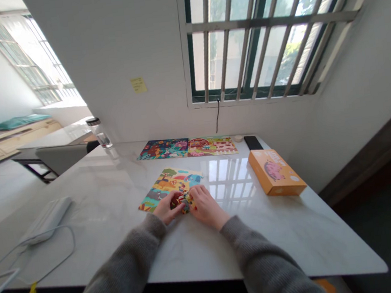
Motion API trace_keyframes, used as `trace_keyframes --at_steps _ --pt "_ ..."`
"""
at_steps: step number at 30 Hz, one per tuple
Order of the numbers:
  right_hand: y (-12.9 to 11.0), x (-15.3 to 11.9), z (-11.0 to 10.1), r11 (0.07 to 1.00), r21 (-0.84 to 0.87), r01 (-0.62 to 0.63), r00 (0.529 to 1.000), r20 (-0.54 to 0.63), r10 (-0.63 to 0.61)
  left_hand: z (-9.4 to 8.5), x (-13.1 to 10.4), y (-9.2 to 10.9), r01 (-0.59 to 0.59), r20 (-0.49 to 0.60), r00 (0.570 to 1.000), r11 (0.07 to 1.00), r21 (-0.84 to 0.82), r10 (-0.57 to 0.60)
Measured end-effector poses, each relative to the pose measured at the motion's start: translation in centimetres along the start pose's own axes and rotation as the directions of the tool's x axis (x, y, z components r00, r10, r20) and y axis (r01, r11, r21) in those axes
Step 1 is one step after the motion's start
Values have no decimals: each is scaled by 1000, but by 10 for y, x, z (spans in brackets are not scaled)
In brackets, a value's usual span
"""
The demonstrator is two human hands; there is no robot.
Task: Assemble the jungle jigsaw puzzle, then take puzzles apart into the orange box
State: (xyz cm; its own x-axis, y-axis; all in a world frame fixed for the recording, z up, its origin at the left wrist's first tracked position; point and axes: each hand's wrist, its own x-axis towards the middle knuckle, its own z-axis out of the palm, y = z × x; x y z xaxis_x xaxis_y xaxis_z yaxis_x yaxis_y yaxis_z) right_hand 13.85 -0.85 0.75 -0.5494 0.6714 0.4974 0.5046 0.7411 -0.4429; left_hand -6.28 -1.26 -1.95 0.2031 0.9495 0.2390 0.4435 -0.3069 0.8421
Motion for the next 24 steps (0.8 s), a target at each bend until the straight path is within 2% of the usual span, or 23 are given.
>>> trace_keyframes --at_steps 5,9,12,16,19,22,24 --pt "10 -8 -11 996 74 55 991 121 -64 -3 0 2 5 8 1000 1000 -23 -5" --pt "19 -9 -16 994 105 -14 998 61 8 -4 1 3 31 38 999 999 -39 -30" --pt "22 -10 -12 985 138 -104 993 65 96 -3 2 1 56 69 996 995 -80 -50" --pt "14 -11 0 971 185 -153 987 77 141 -1 1 -3 81 118 991 980 -180 -61" --pt "9 -10 3 964 218 -152 988 65 141 -1 1 -3 87 113 991 978 -188 -67" --pt "20 -4 -1 944 265 -195 981 31 194 -3 0 -1 50 90 995 990 -132 -38" --pt "36 2 -3 943 230 -239 968 -21 250 -5 -1 2 24 82 997 997 -80 -17"
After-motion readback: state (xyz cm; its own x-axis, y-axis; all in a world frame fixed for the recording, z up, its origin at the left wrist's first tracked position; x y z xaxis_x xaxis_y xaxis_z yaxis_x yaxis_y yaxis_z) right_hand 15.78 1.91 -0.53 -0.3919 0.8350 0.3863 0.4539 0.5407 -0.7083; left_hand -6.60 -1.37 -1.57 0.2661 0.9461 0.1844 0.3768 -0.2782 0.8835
